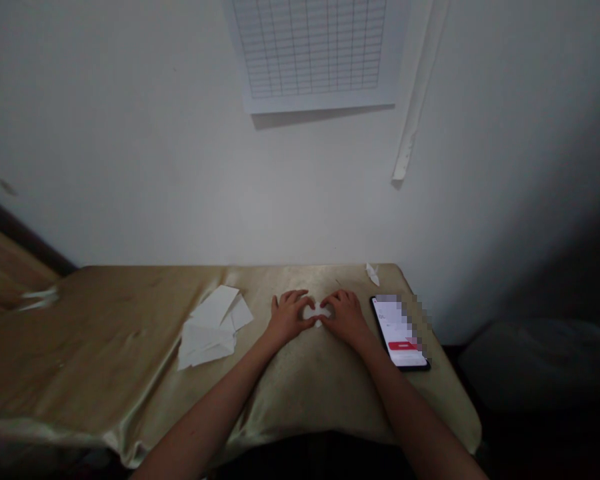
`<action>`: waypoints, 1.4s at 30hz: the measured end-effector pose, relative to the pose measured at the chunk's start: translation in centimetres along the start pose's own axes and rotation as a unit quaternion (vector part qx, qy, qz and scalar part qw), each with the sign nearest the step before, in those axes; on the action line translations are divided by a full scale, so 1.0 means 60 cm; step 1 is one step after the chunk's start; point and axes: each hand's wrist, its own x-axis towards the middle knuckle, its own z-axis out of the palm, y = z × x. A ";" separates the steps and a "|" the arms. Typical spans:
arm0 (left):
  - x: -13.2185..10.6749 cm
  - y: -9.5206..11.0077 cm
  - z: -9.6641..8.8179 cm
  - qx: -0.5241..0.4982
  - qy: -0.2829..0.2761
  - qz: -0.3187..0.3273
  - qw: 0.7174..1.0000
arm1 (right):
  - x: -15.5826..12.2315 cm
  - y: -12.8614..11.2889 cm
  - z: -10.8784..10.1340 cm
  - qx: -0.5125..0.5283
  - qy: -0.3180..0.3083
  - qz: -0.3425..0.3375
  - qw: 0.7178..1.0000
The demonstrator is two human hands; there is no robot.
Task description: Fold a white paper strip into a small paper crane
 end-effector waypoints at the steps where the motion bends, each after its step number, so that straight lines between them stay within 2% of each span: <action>1: -0.001 -0.001 -0.001 -0.002 -0.002 0.001 1.000 | -0.001 0.001 -0.001 0.001 -0.002 -0.001 1.000; 15: -0.009 -0.010 -0.006 -0.006 -0.036 0.003 0.999 | -0.011 0.005 -0.011 0.016 -0.023 -0.015 0.999; 22: -0.008 -0.016 -0.008 -0.011 -0.039 0.012 0.999 | -0.012 0.001 -0.012 0.041 0.000 -0.041 0.998; 28: -0.004 -0.025 -0.007 -0.009 -0.024 0.018 1.000 | -0.002 0.019 -0.011 0.083 0.003 -0.059 0.995; 42: -0.005 -0.016 -0.009 -0.029 -0.020 0.029 0.999 | 0.003 0.026 -0.020 0.011 -0.034 -0.096 0.995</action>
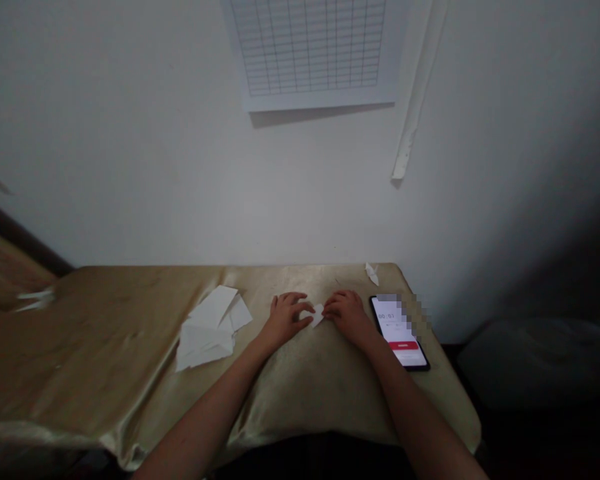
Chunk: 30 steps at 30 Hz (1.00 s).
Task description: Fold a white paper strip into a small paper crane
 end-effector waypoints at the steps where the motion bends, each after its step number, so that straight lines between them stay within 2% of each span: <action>1: 0.000 0.000 0.000 -0.003 -0.001 -0.002 1.000 | 0.000 -0.002 -0.001 -0.004 0.000 0.003 1.000; 9: 0.000 -0.001 -0.007 -0.010 -0.017 -0.009 1.000 | 0.003 -0.011 0.004 -0.009 0.028 0.043 0.999; 30: 0.003 -0.002 -0.010 -0.022 -0.023 -0.012 0.999 | 0.009 -0.026 0.026 -0.043 0.041 0.107 0.992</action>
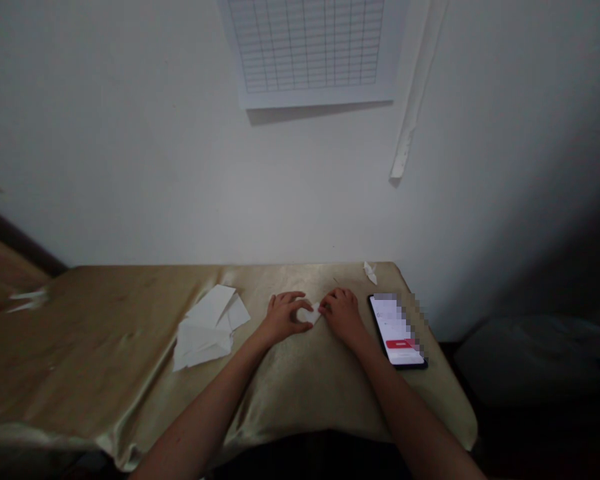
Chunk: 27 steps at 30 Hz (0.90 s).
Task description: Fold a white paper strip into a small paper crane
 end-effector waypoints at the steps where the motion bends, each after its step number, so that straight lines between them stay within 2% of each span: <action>1: 0.000 -0.001 0.001 0.000 0.001 0.002 1.000 | 0.000 -0.001 0.001 0.000 0.003 0.001 1.000; 14: 0.002 -0.001 0.010 -0.012 0.026 -0.014 0.999 | -0.001 -0.004 0.000 0.026 0.022 0.020 0.999; 27: 0.004 -0.002 0.010 -0.014 0.020 -0.024 0.999 | 0.002 -0.008 -0.001 0.029 0.012 0.043 0.999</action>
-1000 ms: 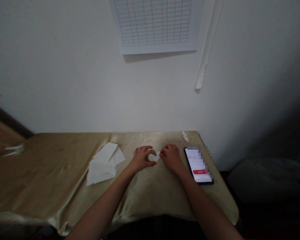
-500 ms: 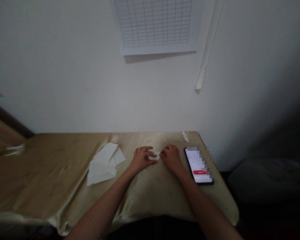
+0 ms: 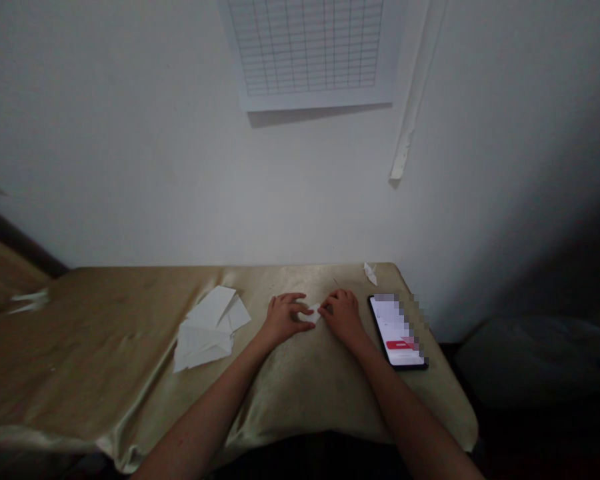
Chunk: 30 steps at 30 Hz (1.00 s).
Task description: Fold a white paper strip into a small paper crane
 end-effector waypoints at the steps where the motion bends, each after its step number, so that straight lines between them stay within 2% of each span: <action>1: 0.000 0.000 0.000 0.001 0.000 0.001 1.000 | 0.000 -0.001 0.000 -0.001 0.000 0.004 1.000; 14: 0.001 0.003 -0.002 0.009 -0.003 0.003 1.000 | -0.004 -0.017 -0.004 -0.031 0.008 0.010 0.999; 30: 0.001 0.004 -0.004 -0.001 -0.006 -0.004 1.000 | -0.001 -0.015 -0.005 -0.008 0.003 0.023 1.000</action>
